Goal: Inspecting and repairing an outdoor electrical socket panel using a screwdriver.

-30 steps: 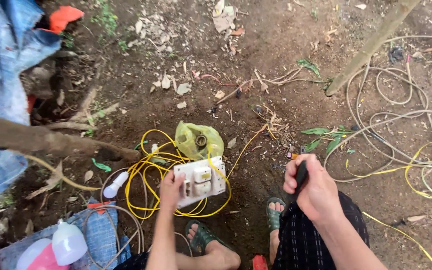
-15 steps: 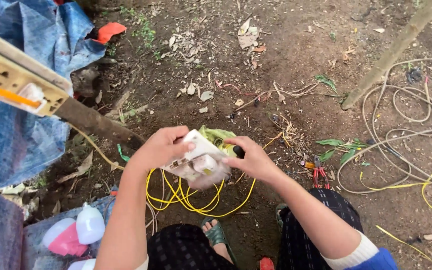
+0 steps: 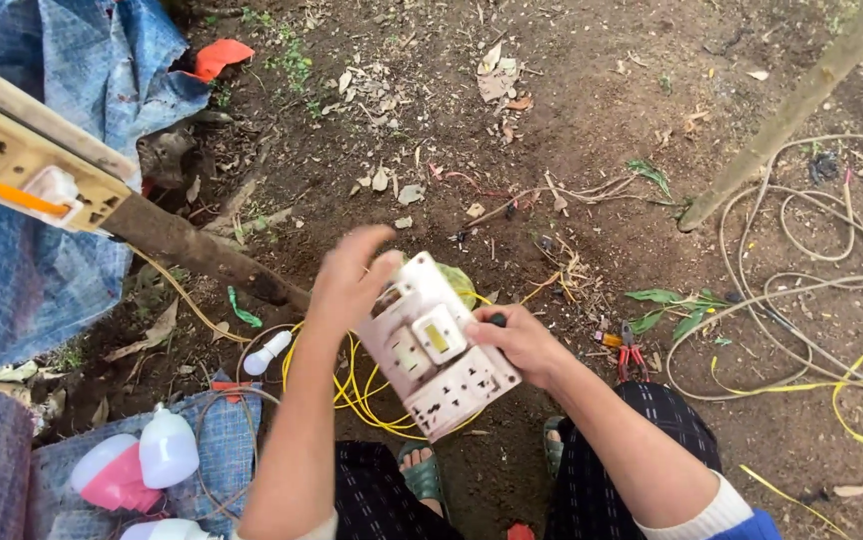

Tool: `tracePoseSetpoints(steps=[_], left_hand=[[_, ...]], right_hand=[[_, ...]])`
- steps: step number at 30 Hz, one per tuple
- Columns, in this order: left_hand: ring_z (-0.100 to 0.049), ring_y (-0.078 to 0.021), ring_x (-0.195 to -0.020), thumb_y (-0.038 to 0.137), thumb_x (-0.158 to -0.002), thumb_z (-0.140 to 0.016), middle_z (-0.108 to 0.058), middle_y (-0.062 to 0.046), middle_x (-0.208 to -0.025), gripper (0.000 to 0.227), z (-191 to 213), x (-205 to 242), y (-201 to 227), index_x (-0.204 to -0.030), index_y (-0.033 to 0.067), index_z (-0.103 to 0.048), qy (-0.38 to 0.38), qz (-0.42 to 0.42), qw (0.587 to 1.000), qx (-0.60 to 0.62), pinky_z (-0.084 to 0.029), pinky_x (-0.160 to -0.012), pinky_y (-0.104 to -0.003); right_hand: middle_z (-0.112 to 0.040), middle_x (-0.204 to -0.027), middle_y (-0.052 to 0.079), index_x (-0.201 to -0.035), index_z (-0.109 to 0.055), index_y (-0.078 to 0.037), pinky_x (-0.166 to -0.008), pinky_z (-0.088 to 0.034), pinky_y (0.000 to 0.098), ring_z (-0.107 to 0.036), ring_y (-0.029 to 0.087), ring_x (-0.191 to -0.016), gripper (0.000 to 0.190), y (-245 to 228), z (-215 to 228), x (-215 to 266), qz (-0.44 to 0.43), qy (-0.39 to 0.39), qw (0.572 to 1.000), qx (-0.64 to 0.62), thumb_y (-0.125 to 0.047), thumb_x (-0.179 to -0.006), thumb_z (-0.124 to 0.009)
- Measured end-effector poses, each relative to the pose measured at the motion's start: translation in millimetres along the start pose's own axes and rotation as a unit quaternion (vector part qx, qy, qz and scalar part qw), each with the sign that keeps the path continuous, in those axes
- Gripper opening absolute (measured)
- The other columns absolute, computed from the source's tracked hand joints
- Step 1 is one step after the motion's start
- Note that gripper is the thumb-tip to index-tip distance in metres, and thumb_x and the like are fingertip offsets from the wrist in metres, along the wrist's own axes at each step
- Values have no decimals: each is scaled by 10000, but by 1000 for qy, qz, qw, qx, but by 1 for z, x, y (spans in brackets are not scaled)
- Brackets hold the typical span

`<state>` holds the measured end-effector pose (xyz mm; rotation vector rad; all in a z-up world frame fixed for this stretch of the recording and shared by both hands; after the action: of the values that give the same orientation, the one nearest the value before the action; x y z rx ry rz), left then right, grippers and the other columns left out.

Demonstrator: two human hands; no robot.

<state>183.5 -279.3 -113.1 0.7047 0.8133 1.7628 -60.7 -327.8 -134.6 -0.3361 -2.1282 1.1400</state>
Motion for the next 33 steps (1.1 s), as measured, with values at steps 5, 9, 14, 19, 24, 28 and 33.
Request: tracePoseSetpoints(steps=[5, 9, 14, 19, 24, 28, 33], left_hand=[[-247, -384, -1510, 279, -1003, -643, -300, -95, -1605, 611, -24, 70, 10, -1543, 208, -367, 360, 107, 907, 188, -223, -1224, -550], [-413, -281, -1385, 397, -971, -576, -355, -127, -1567, 758, -68, 96, 8, -1602, 190, -210, 224, 282, 782, 508, -418, -1062, -493], [-699, -353, -1115, 320, -1031, -521, -700, -231, -1245, 424, -95, 98, -4, -1360, 60, -582, 128, 300, 710, 624, -549, -949, -524], [-742, -260, -979, 183, -993, -616, -769, -206, -1101, 278, -104, 90, -27, -1220, 31, -667, 169, 192, 782, 568, -605, -857, -450], [-738, -216, -937, 178, -995, -612, -781, -169, -1056, 257, -97, 89, -15, -1199, 39, -681, 159, 184, 791, 561, -609, -850, -427], [-732, -188, -917, 178, -989, -617, -784, -142, -1030, 272, -94, 86, -8, -1205, 33, -693, 142, 188, 801, 550, -605, -856, -406], [-724, -179, -915, 182, -991, -619, -784, -137, -1014, 266, -94, 87, -16, -1188, 27, -706, 137, 186, 812, 536, -601, -860, -400]], right_hand=[[-644, -627, 133, -902, -742, 54, -448, -546, 323, -635, 204, -508, 237, -6, 6, -3, 14, 72, 996, -58, -151, -824, -831], [-629, -618, 106, -895, -712, 48, -474, -551, 291, -649, 182, -514, 225, -9, 0, 0, 22, 88, 992, -85, -159, -856, -790], [-682, -689, 114, -939, -729, 47, -543, -590, 324, -701, 209, -598, 270, 0, 7, -5, 2, 116, 992, -50, -190, -839, -810], [-787, -1010, 74, -1170, -779, -197, -867, -544, 352, -728, 202, -936, 365, 7, 39, -18, 148, 241, 901, 330, -224, -812, -846], [-767, -999, 101, -1346, -655, -174, -713, -521, 352, -639, 184, -724, 698, 3, 10, -11, 168, 194, 896, 363, -204, -693, -900], [-752, -1103, 102, -1493, -518, -183, -735, -528, 356, -616, 204, -789, 887, -8, 1, -14, 80, 169, 893, 410, -232, -694, -900], [-725, -1080, 77, -1436, -570, -303, -786, -589, 433, -719, 290, -889, 751, 7, 5, -18, 139, 141, 812, 549, -314, -735, -840]])
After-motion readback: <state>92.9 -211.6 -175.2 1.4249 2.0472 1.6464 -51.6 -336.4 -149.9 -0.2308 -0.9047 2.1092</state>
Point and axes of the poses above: each hand's wrist, its own x-axis away from the middle knuckle, its own z-axis out of the back of the hand, y = z × x, the point moved 2 cm from there along -x, towards the middle knuckle
